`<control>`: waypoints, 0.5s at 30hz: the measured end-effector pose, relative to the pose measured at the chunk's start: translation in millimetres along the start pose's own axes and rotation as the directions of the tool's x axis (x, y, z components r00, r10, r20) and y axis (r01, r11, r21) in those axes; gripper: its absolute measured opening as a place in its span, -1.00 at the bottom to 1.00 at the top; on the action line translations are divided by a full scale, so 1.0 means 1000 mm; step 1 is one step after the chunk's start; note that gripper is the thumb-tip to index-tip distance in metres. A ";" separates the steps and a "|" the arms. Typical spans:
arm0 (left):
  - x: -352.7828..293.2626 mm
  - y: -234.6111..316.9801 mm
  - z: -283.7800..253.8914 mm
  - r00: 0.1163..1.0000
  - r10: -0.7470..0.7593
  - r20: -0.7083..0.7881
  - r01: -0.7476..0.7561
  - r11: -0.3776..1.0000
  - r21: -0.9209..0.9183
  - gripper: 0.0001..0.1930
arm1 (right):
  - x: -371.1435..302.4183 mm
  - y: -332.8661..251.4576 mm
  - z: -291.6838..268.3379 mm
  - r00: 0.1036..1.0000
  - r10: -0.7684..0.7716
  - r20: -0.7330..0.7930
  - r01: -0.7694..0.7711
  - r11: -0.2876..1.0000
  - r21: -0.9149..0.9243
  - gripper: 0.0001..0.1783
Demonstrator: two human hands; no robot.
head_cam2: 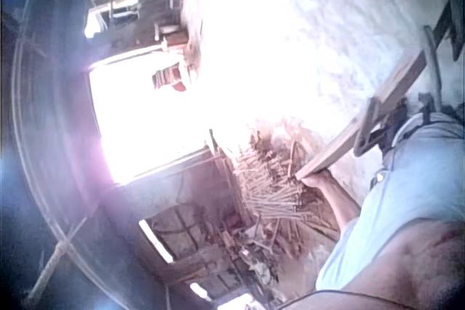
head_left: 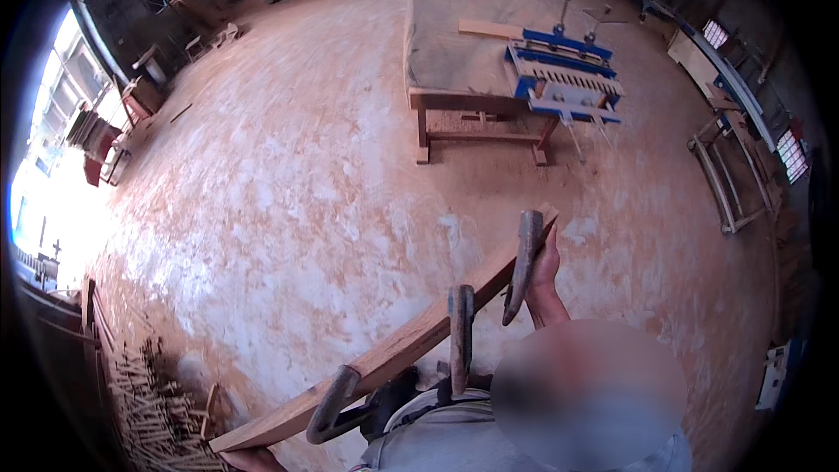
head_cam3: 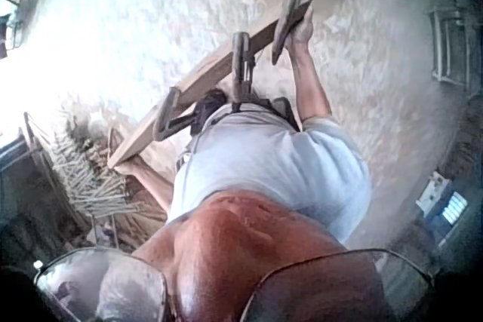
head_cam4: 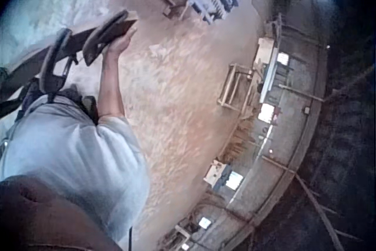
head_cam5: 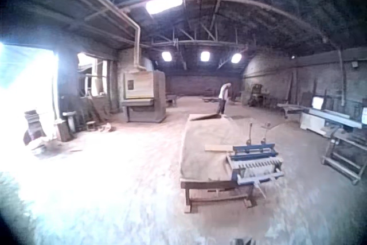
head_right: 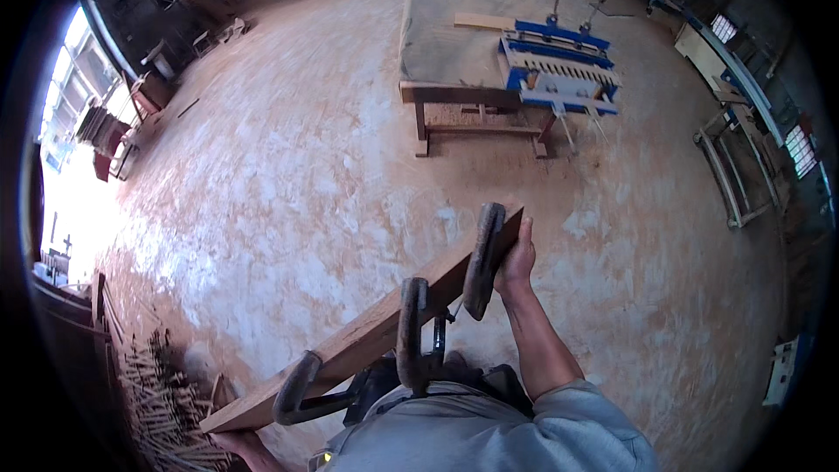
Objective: The person assembles a wooden structure by clamping two pieces of wood together. They use multiple C-clamps to secure the pieces, adjusting the clamps to ensure a tight fit. The person then carries the clamped assembly to a workbench and places it down.
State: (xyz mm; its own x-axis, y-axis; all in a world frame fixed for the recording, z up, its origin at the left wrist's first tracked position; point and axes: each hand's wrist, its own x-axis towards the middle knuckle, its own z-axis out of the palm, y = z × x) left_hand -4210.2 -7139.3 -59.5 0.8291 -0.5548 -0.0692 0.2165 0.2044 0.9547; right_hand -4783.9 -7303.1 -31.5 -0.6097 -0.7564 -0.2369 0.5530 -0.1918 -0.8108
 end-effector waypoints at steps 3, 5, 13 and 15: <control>0.096 -0.031 0.073 0.984 -0.168 -0.063 0.161 0.982 -0.101 -0.47 | 0.065 0.031 0.079 1.000 0.003 0.011 -0.003 0.999 0.045 -0.40; 0.182 -0.070 0.124 0.973 -0.232 -0.001 0.227 0.952 -0.205 -0.50 | 0.106 0.045 0.125 1.000 -0.015 -0.023 0.015 1.000 0.015 -0.40; 0.382 -0.092 0.488 0.937 -0.309 0.163 0.308 0.951 0.029 -0.31 | 0.251 0.069 0.271 0.928 -0.080 -0.365 0.079 0.997 -0.019 -0.38; 0.405 -0.099 0.585 0.908 -0.377 0.183 0.369 0.926 0.077 -0.27 | 0.298 0.083 0.287 0.943 -0.167 -0.287 0.159 0.986 -0.052 -0.37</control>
State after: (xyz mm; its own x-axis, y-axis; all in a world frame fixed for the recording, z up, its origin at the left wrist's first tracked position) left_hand -4197.4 -7856.5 -12.5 0.5764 -0.7286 -0.3700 0.4671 -0.0777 0.8808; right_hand -4756.7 -7724.0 -15.7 -0.8306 -0.5016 -0.2419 0.4188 -0.2763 -0.8650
